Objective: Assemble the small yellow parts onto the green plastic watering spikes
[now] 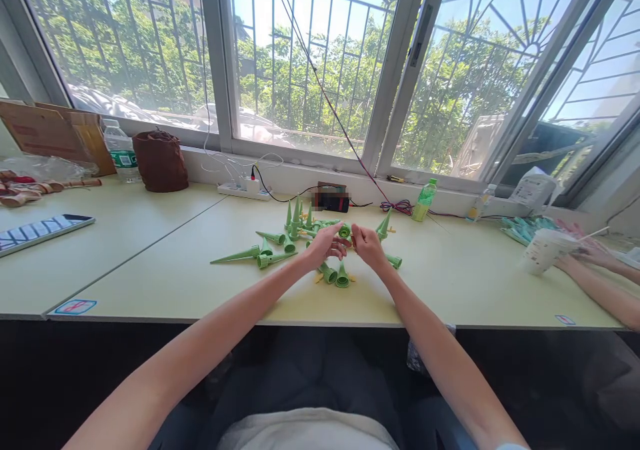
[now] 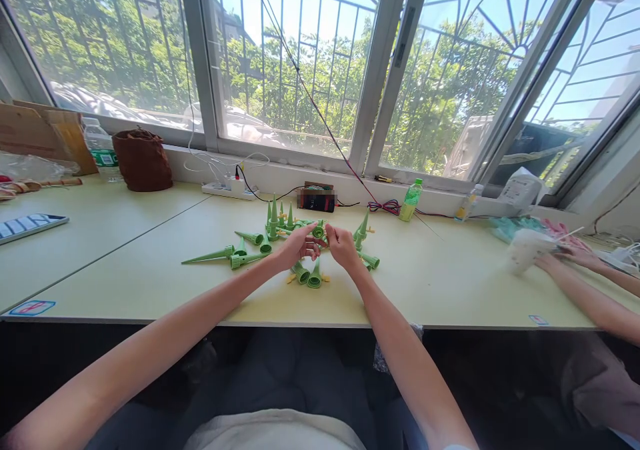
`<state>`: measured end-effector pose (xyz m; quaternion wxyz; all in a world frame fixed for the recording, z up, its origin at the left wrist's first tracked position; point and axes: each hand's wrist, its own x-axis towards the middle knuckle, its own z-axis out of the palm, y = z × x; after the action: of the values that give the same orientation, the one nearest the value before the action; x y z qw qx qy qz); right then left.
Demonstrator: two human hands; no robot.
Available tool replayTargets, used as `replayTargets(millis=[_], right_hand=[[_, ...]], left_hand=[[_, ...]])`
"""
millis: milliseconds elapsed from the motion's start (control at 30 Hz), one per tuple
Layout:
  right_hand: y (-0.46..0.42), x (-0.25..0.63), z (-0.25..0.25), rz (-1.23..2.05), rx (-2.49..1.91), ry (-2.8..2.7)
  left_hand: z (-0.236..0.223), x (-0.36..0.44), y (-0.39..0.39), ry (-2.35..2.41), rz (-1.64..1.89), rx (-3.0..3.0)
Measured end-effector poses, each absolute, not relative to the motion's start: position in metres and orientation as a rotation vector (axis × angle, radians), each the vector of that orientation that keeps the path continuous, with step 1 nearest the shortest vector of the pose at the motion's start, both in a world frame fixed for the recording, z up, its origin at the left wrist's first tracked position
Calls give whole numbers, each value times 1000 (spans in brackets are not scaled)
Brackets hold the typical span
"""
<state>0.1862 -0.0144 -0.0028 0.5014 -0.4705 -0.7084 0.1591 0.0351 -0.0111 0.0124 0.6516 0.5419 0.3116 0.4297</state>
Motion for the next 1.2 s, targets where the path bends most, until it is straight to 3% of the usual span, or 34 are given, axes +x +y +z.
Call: replayTargets(millis=[533, 900, 1200], right_hand=[[-13, 189, -1, 338, -1206, -1612], [-12, 189, -2, 307, -1191, -1619], [-9, 188, -4, 354, -1206, -1625]], left_hand=[[7, 33, -23, 823, 1217, 2009], [1, 35, -13, 912, 1172, 2014], [-1, 37, -12, 858, 1340, 2090]])
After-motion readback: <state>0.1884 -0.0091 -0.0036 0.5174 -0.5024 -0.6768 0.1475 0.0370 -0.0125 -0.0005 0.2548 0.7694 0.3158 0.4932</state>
